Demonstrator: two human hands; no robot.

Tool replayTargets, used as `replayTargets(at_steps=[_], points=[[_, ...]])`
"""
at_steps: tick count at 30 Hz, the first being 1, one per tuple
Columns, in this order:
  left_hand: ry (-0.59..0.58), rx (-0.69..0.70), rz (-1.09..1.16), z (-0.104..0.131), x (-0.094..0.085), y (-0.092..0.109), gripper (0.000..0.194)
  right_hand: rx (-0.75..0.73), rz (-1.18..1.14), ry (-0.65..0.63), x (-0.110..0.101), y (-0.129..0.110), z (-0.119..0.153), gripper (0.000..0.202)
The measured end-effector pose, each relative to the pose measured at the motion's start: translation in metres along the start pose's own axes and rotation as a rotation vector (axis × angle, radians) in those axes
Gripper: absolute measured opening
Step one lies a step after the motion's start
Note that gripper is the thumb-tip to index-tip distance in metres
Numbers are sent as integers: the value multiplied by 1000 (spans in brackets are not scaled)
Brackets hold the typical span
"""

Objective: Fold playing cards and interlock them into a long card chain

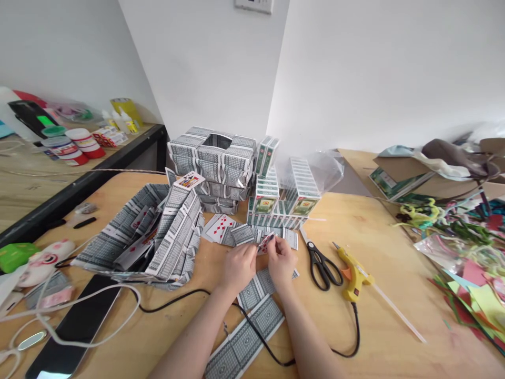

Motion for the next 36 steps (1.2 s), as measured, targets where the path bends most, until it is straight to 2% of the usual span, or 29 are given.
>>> replayTargets(at_steps=[4, 9, 14, 16, 20, 25, 28, 30, 36], points=[[41, -59, 12, 0, 0, -3, 19, 45, -146, -28, -1, -2, -3, 28], [106, -159, 12, 0, -2, -9, 20, 103, -415, -224, 6, -3, -7, 25], [143, -187, 7, 1, -4, -14, 18, 62, -461, -352, 13, 1, -7, 23], [137, -180, 9, 1, -4, -14, 19, 12, -403, -346, 11, 2, -7, 23], [107, -134, 43, 2, -3, -11, 23, -126, -159, -255, 5, 2, -6, 22], [90, -89, 67, 3, -1, -2, 24, -219, 176, -70, 4, -1, 4, 27], [94, -107, 49, 3, -1, 1, 25, -241, 217, 16, 5, -1, 8, 29], [106, -133, 52, 3, -1, 0, 24, -213, 156, -7, 6, 0, 7, 28], [169, -222, 73, 5, -3, -4, 20, -11, -234, -256, 9, 5, -5, 23]])
Point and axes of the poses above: each hand's wrist, its own z-axis away from the middle knuckle, its own x-axis out of the palm, y = z × x, the point moved 3 cm from there along -z, towards the middle knuckle, and after that the axes turned 6 degrees about -z, right-handed, at the moved point
